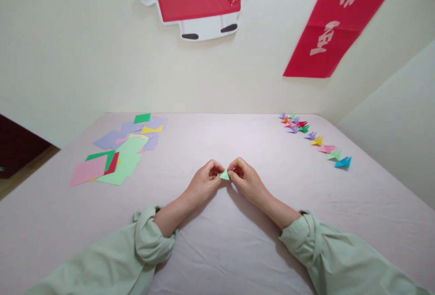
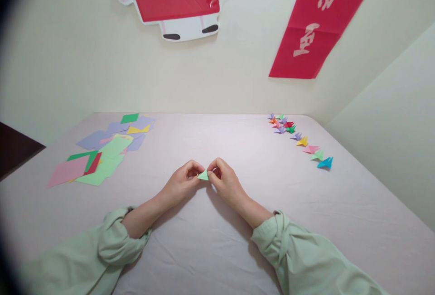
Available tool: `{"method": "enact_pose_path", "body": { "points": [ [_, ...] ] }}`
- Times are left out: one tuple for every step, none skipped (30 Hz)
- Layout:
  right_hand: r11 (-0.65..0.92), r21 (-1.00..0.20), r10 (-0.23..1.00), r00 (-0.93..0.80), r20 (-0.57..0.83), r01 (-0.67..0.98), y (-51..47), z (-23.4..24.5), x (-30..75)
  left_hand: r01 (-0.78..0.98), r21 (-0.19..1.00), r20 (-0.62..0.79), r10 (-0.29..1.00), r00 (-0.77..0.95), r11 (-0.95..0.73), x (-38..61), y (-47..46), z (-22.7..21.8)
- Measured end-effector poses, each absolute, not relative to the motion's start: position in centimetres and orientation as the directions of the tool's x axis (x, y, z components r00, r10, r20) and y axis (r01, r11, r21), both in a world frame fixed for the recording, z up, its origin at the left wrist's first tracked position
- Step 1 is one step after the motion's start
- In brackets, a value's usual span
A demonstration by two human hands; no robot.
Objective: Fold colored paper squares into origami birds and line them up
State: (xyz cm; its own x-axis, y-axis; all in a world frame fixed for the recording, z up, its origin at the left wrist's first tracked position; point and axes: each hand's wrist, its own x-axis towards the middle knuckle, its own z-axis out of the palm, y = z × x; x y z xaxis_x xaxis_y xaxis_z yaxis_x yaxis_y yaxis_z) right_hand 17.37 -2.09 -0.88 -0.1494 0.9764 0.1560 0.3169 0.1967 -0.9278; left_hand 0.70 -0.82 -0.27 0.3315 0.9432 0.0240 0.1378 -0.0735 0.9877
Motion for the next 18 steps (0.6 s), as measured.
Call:
{"method": "enact_pose_path", "body": {
  "points": [
    [0.207, -0.925, 0.974, -0.154, 0.166, 0.318, -2.1, -0.9, 17.3, 0.142, 0.987, 0.022, 0.946, 0.323, -0.071, 0.7, -0.8, -0.4],
    [0.219, -0.922, 0.972, -0.156, 0.177, 0.319, -2.2, -1.0, 17.2, 0.142, 0.987, 0.022, 0.947, 0.319, -0.07, 0.7, -0.8, -0.5],
    [0.231, -0.919, 0.969, -0.155, 0.19, 0.319, -2.2, -1.0, 17.2, 0.136, 0.988, 0.025, 0.947, 0.32, -0.072, 0.7, -0.8, -0.6],
    [0.242, -0.917, 0.967, -0.155, 0.202, 0.318, -2.2, -1.0, 17.1, 0.128, 0.989, 0.031, 0.945, 0.325, -0.076, 0.7, -0.7, -0.7],
    [0.25, -0.915, 0.965, -0.155, 0.211, 0.316, -2.2, -1.0, 17.1, 0.117, 0.99, 0.038, 0.942, 0.334, -0.081, 0.6, -0.7, -0.8],
    [0.254, -0.916, 0.964, -0.156, 0.215, 0.312, -2.2, -1.0, 17.1, 0.103, 0.991, 0.045, 0.938, 0.344, -0.086, 0.6, -0.7, -0.8],
    [0.256, -0.917, 0.964, -0.156, 0.217, 0.306, -2.1, -1.1, 17.1, 0.09, 0.992, 0.054, 0.934, 0.354, -0.092, 0.6, -0.7, -0.9],
    [0.259, -0.918, 0.963, -0.158, 0.22, 0.301, -2.1, -1.1, 17.1, 0.078, 0.992, 0.065, 0.93, 0.361, -0.099, 0.6, -0.7, -0.9],
    [0.261, -0.919, 0.962, -0.159, 0.222, 0.295, -2.1, -1.1, 17.1, 0.071, 0.992, 0.073, 0.927, 0.368, -0.106, 0.6, -0.7, -0.9],
    [0.264, -0.92, 0.961, -0.159, 0.226, 0.29, -2.1, -1.1, 17.1, 0.069, 0.992, 0.075, 0.927, 0.369, -0.107, 0.6, -0.7, -1.0],
    [0.267, -0.92, 0.96, -0.16, 0.228, 0.289, -2.1, -1.0, 17.1, 0.07, 0.992, 0.069, 0.929, 0.364, -0.102, 0.6, -0.6, -1.0],
    [0.27, -0.917, 0.96, -0.16, 0.231, 0.293, -2.1, -1.0, 17.1, 0.071, 0.994, 0.056, 0.934, 0.352, -0.087, 0.6, -0.6, -1.0],
    [0.273, -0.914, 0.959, -0.162, 0.234, 0.3, -2.2, -1.0, 17.1, 0.065, 0.996, 0.039, 0.943, 0.332, -0.065, 0.6, -0.6, -1.1],
    [0.275, -0.91, 0.958, -0.163, 0.234, 0.311, -2.3, -0.9, 17.1, 0.049, 0.998, 0.023, 0.953, 0.302, -0.04, 0.6, -0.6, -1.2],
    [0.274, -0.906, 0.959, -0.165, 0.231, 0.322, -2.4, -0.7, 17.1, 0.025, 0.999, 0.012, 0.962, 0.271, -0.019, 0.7, -0.5, -1.3],
    [0.272, -0.903, 0.959, -0.167, 0.228, 0.331, -2.5, -0.6, 17.1, -0.002, 1.0, 0.006, 0.97, 0.242, -0.006, 0.7, -0.5, -1.3],
    [0.27, -0.902, 0.96, -0.171, 0.224, 0.337, -2.6, -0.5, 17.0, -0.026, 1.0, 0.005, 0.977, 0.215, 0.001, 0.8, -0.5, -1.4],
    [0.269, -0.901, 0.96, -0.174, 0.221, 0.342, -2.7, -0.4, 16.9, -0.042, 0.999, 0.004, 0.981, 0.192, 0.004, 0.8, -0.5, -1.4]
  ]
}}
